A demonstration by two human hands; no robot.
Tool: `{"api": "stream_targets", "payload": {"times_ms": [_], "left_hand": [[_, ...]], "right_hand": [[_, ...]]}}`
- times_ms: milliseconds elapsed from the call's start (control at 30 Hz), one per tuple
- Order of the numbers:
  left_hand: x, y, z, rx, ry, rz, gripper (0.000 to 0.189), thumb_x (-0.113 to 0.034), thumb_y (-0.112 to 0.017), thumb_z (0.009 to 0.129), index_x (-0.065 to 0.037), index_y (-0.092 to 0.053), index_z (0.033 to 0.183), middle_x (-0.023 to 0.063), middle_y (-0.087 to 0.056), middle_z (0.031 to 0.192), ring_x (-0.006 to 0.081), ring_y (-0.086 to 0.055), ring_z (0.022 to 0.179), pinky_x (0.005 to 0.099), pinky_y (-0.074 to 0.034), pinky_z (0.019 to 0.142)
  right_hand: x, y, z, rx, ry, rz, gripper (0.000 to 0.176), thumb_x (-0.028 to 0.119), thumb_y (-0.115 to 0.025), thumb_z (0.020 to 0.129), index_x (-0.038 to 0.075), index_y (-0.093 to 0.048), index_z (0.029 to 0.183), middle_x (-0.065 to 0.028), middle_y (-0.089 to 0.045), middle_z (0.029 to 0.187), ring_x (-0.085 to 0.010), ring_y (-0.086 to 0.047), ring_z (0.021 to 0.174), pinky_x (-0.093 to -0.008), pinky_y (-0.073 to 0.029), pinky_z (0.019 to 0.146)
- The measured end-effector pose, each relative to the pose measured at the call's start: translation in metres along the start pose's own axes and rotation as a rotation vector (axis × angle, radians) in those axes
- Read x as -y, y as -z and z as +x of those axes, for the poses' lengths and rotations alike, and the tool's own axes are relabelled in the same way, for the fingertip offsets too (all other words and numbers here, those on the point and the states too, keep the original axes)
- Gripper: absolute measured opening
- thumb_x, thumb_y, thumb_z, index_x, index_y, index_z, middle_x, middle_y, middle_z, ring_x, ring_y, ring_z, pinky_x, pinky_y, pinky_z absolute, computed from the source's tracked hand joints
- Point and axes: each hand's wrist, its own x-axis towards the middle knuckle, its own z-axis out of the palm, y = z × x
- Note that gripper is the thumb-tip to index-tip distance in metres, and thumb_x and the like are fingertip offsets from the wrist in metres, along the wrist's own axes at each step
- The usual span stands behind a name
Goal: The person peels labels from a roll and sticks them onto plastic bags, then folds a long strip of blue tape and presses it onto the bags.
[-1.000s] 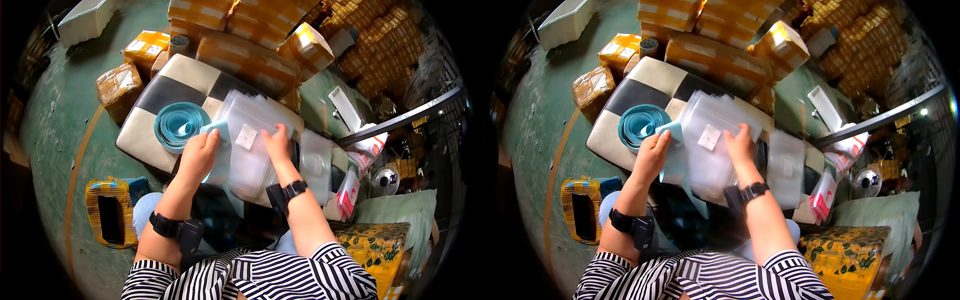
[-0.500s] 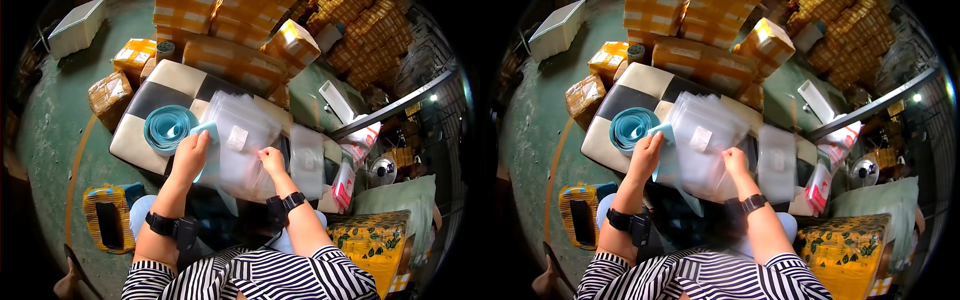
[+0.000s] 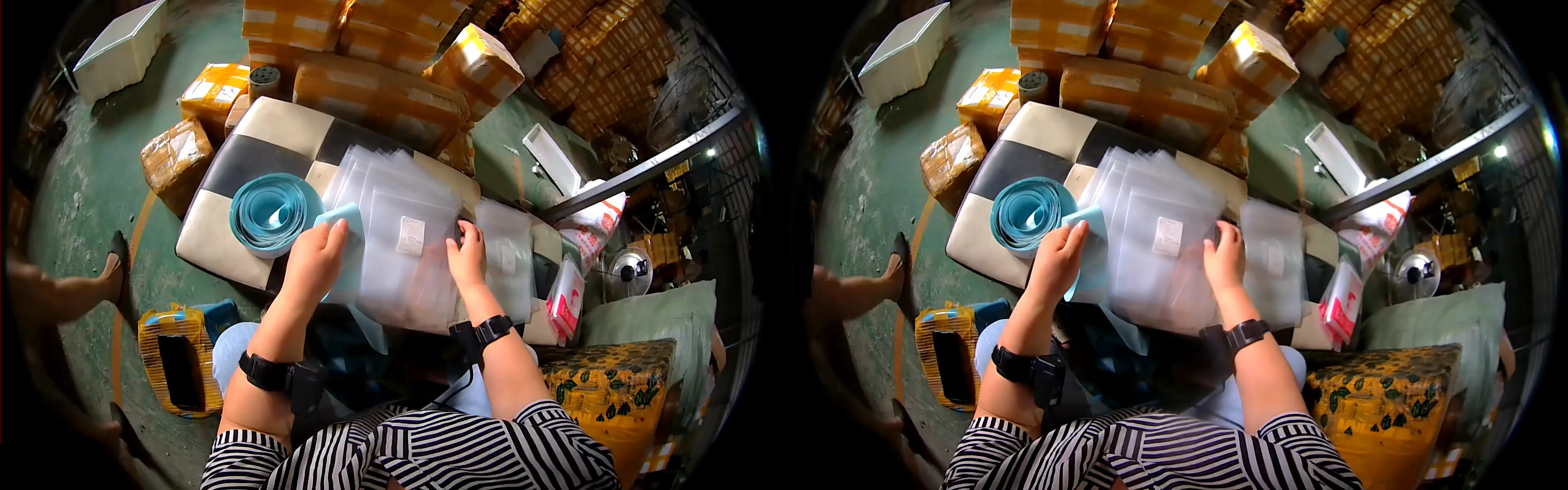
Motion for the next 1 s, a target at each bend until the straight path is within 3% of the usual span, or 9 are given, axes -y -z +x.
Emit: {"api": "stream_targets", "payload": {"times_ms": [100, 267, 400, 767, 800, 833, 900, 967, 1000], "left_hand": [[-0.005, -0.001, -0.002, 0.023, 0.032, 0.011, 0.040, -0.029, -0.046, 0.086, 0.005, -0.050, 0.067, 0.0227, -0.051, 0.062, 0.0358, -0.047, 0.056, 0.0387, -0.038, 0.054], [-0.001, -0.004, -0.004, 0.057, 0.084, -0.024, 0.041, -0.032, -0.045, 0.085, 0.005, -0.053, 0.071, 0.0222, -0.052, 0.062, 0.0357, -0.050, 0.058, 0.0381, -0.039, 0.055], [-0.007, -0.003, -0.003, 0.064, 0.081, 0.072, 0.042, -0.034, -0.044, 0.085, 0.005, -0.054, 0.073, 0.0224, -0.053, 0.064, 0.0364, -0.052, 0.061, 0.0383, -0.040, 0.057], [-0.010, 0.002, -0.009, 0.059, 0.040, 0.077, 0.043, -0.035, -0.045, 0.084, 0.006, -0.055, 0.072, 0.0251, -0.053, 0.068, 0.0382, -0.052, 0.065, 0.0396, -0.039, 0.057], [-0.001, -0.003, -0.008, 0.024, 0.000, 0.015, 0.044, -0.033, -0.047, 0.086, 0.006, -0.045, 0.065, 0.0110, -0.039, 0.053, 0.0152, -0.037, 0.053, 0.0339, -0.033, 0.049], [0.000, -0.003, -0.008, 0.027, -0.012, 0.006, 0.043, -0.032, -0.047, 0.087, 0.005, -0.046, 0.065, 0.0096, -0.039, 0.053, 0.0143, -0.037, 0.053, 0.0325, -0.033, 0.049], [0.003, -0.005, -0.007, 0.030, -0.015, 0.032, 0.042, -0.032, -0.047, 0.087, 0.005, -0.047, 0.065, 0.0094, -0.039, 0.053, 0.0140, -0.037, 0.051, 0.0321, -0.033, 0.048], [0.002, -0.005, -0.006, 0.029, -0.009, 0.002, 0.042, -0.031, -0.047, 0.087, 0.005, -0.048, 0.066, 0.0087, -0.040, 0.052, 0.0136, -0.037, 0.051, 0.0316, -0.033, 0.047], [0.002, -0.005, -0.007, 0.037, -0.007, -0.009, 0.041, -0.030, -0.047, 0.088, 0.005, -0.048, 0.066, 0.0083, -0.041, 0.052, 0.0133, -0.037, 0.050, 0.0314, -0.033, 0.047]], "right_hand": [[0.022, -0.013, 0.000, 0.058, 0.390, -0.030, 0.042, 0.012, -0.053, 0.077, 0.002, -0.045, 0.117, -0.0150, -0.045, 0.120, -0.0299, -0.041, 0.112, -0.0385, -0.030, 0.097], [0.036, -0.058, -0.021, 0.219, 0.337, -0.202, 0.060, 0.041, -0.043, 0.083, 0.008, -0.029, 0.131, -0.0123, -0.024, 0.138, -0.0313, -0.017, 0.128, -0.0503, -0.008, 0.102], [0.047, -0.043, -0.008, 0.409, 0.253, -0.273, 0.064, 0.047, -0.042, 0.082, 0.014, -0.025, 0.133, -0.0117, -0.020, 0.140, -0.0340, -0.013, 0.129, -0.0566, -0.006, 0.100], [0.055, -0.045, -0.008, 0.478, 0.164, -0.421, 0.059, 0.051, -0.033, 0.084, 0.022, -0.024, 0.134, -0.0071, -0.018, 0.141, -0.0301, -0.012, 0.130, -0.0575, -0.008, 0.099], [0.051, -0.046, -0.004, 0.494, 0.183, -0.438, 0.057, 0.050, -0.032, 0.084, 0.023, -0.024, 0.134, -0.0066, -0.017, 0.141, -0.0300, -0.012, 0.130, -0.0581, -0.008, 0.098], [0.043, -0.042, -0.002, 0.498, 0.179, -0.278, 0.057, 0.041, -0.041, 0.085, 0.017, -0.025, 0.134, -0.0094, -0.019, 0.140, -0.0303, -0.016, 0.129, -0.0535, -0.013, 0.100], [-0.002, -0.050, -0.003, 0.137, 0.156, 0.180, 0.060, 0.032, -0.052, 0.082, 0.009, -0.027, 0.131, -0.0146, -0.030, 0.134, -0.0326, -0.027, 0.124, -0.0457, -0.023, 0.100], [-0.001, -0.024, -0.005, -0.133, -0.137, 0.003, 0.064, 0.029, -0.062, 0.074, 0.004, -0.033, 0.126, -0.0176, -0.046, 0.120, -0.0336, -0.043, 0.110, -0.0411, -0.035, 0.092], [-0.006, -0.021, -0.011, -0.028, -0.241, -0.125, 0.067, 0.029, -0.063, 0.072, 0.004, -0.033, 0.126, -0.0171, -0.046, 0.119, -0.0331, -0.045, 0.108, -0.0407, -0.036, 0.091]]}}
